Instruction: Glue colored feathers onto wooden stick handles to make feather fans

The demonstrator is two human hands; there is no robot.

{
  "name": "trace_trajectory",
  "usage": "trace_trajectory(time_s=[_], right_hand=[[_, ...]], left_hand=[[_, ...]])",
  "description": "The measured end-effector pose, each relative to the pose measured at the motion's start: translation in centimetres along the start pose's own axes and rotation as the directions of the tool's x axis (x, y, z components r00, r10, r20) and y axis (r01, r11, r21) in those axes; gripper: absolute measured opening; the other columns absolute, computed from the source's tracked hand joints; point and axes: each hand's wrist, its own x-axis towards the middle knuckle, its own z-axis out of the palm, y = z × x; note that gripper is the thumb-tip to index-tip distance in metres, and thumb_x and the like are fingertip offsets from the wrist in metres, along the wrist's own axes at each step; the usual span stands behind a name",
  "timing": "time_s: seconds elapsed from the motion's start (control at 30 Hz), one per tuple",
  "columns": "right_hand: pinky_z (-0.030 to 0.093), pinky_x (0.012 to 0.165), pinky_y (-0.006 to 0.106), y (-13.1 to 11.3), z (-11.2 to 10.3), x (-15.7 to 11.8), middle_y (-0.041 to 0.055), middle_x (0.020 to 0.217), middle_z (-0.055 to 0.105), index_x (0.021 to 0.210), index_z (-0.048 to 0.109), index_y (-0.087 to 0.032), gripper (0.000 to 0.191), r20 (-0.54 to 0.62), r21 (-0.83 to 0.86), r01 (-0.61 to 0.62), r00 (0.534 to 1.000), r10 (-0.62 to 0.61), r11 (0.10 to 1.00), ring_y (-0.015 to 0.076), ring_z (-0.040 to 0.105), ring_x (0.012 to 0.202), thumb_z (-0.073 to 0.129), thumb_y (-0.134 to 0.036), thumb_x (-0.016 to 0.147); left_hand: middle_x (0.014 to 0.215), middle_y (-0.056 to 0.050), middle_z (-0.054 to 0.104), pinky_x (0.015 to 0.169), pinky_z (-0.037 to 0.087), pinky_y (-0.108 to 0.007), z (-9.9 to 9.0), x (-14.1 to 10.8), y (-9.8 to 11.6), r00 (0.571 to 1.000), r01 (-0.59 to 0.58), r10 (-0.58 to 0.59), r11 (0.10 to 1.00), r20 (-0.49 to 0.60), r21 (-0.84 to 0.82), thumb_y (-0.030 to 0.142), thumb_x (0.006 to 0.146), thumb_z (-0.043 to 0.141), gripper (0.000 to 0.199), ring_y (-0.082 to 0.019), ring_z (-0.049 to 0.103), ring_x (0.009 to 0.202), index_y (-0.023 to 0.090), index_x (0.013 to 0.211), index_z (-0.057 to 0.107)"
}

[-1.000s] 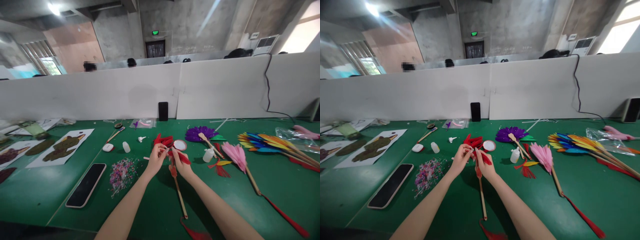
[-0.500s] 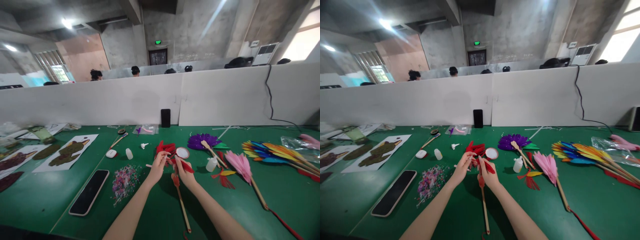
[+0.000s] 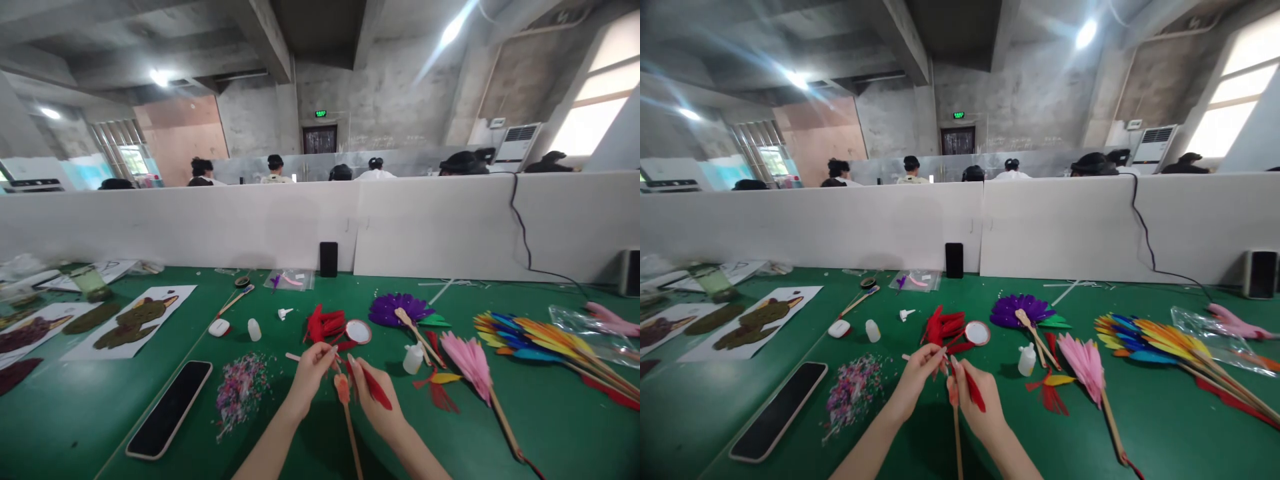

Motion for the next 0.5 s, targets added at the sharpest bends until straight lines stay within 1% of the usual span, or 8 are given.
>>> trace_trajectory(time_s=[0.13,0.2,0.27,0.33,0.5], right_hand=[[0.034,0.045,0.023,-0.7,-0.3,-1.3,-0.0005,0.051,0.053,0.064,0.046,-0.022,0.036,0.059,-0.204,0.087,0.995,-0.077,0.975,0.0128,0.050,0.042,0.031,-0.034,0.095],[0.033,0.045,0.022,-1.0,-0.3,-1.8,-0.0004,0.053,0.053,0.066,0.046,-0.022,0.035,0.096,-0.260,0.146,0.987,-0.125,0.955,0.0128,0.051,0.043,0.030,-0.031,0.095],[0.033,0.046,0.022,-1.4,-0.2,-2.2,0.0000,0.055,0.055,0.068,0.047,-0.022,0.032,0.105,-0.278,0.189,0.981,-0.166,0.942,0.0128,0.052,0.044,0.030,-0.027,0.095],[0.033,0.046,0.022,-1.7,-0.1,-2.5,0.0001,0.055,0.056,0.069,0.047,-0.022,0.030,0.086,-0.289,0.199,0.980,-0.182,0.936,0.0132,0.053,0.044,0.031,-0.025,0.094],[0.034,0.043,0.022,-2.3,0.3,-3.3,0.0006,0.052,0.056,0.070,0.048,-0.022,0.029,0.049,-0.278,0.190,0.982,-0.183,0.942,0.0145,0.055,0.041,0.031,-0.024,0.093]], left_hand=[[0.056,0.002,0.051,0.052,0.033,-0.023,0.6,-1.4,-0.3,0.999,-0.008,0.007,1.000,-0.042,-0.012,0.056,0.074,0.057,0.040,-0.011,0.045,0.053,0.016,0.070,0.056],[0.056,0.003,0.048,0.054,0.033,-0.023,0.9,-2.0,-0.4,0.997,-0.026,0.025,0.999,-0.072,-0.019,0.058,0.074,0.056,0.041,-0.011,0.043,0.054,0.017,0.068,0.054],[0.057,0.004,0.044,0.054,0.033,-0.023,1.2,-2.5,-0.5,0.993,-0.043,0.040,0.999,-0.111,-0.019,0.059,0.075,0.054,0.043,-0.011,0.041,0.054,0.017,0.068,0.052],[0.058,0.004,0.043,0.054,0.034,-0.023,1.4,-2.9,-0.5,0.987,-0.048,0.047,0.999,-0.151,-0.001,0.061,0.075,0.051,0.044,-0.011,0.041,0.055,0.018,0.069,0.051],[0.060,0.002,0.049,0.055,0.037,-0.025,1.7,-3.7,-1.1,0.970,-0.033,0.051,0.997,-0.239,0.076,0.066,0.076,0.046,0.047,-0.014,0.047,0.058,0.020,0.073,0.053]])
